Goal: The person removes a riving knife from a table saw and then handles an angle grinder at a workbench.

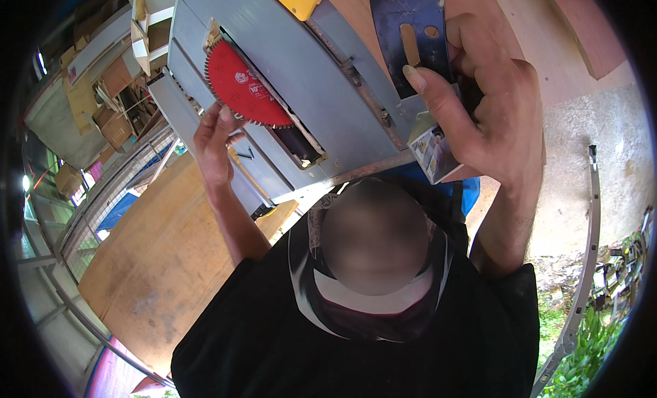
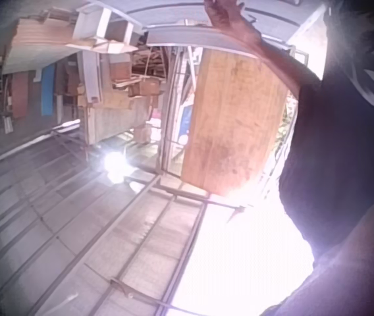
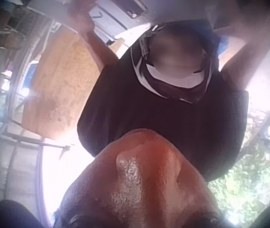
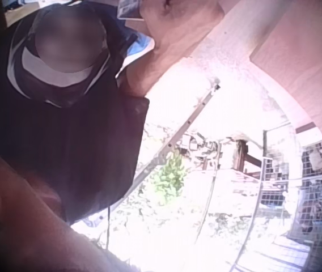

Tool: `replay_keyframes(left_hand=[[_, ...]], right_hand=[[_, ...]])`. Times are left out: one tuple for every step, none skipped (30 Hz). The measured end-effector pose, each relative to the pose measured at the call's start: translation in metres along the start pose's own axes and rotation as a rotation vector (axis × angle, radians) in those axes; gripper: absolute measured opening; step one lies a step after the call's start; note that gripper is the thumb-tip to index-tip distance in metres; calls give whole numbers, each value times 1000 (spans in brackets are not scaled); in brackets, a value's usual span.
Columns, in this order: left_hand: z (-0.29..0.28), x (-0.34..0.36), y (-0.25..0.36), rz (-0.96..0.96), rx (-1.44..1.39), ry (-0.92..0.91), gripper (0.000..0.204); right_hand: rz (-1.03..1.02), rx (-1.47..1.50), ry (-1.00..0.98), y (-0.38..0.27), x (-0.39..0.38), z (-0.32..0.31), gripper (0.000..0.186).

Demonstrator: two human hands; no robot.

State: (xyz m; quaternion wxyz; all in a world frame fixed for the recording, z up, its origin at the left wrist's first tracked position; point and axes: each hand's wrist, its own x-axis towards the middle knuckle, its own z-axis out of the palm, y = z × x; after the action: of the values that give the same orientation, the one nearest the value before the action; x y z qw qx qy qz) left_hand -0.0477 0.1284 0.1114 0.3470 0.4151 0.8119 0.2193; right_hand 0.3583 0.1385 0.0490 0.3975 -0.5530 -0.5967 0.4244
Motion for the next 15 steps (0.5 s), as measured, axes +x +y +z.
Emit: replay_keyframes(left_hand=[[-1, -7, 0, -5, 15, -41, 62], [-1, -10, 0, -10, 28, -80, 63], [0, -10, -1, -12, 33, -72, 63], [0, -10, -1, -13, 38, -64, 62], [1, -9, -2, -16, 44, -57, 61], [0, -9, -3, -5, 47, -59, 61], [-1, -7, -3, 5, 50, -60, 60], [-1, -6, -4, 15, 53, -62, 60], [-1, -6, -5, 20, 51, -60, 59], [-1, -5, -5, 25, 49, -58, 59], [-1, -5, -6, 30, 47, -55, 59], [-1, -4, -6, 40, 42, -59, 59], [-1, -3, -6, 49, 37, -63, 59], [-1, -3, -5, 58, 32, -66, 60], [-1, -3, -5, 58, 37, -55, 58]], right_hand=[[3, -7, -2, -1, 0, 0, 27], [2, -9, -7, -1, 0, -1, 27], [2, -12, -11, -1, 0, -1, 27], [2, -15, -15, -2, 0, -1, 27], [5, -13, -17, -2, 0, -1, 27], [9, -11, -19, -2, 0, -1, 26], [14, -9, -21, -2, 0, -1, 26], [11, -7, -19, -2, 0, -1, 26], [8, -5, -16, -1, 0, -1, 25], [5, -2, -14, -1, 1, -1, 25], [14, 10, -12, -1, 0, -1, 24], [23, 23, -11, -2, 0, 0, 24], [32, 36, -9, -2, 0, 1, 24], [23, 21, -13, -2, 0, 1, 23], [13, 7, -18, -2, 1, 0, 23]])
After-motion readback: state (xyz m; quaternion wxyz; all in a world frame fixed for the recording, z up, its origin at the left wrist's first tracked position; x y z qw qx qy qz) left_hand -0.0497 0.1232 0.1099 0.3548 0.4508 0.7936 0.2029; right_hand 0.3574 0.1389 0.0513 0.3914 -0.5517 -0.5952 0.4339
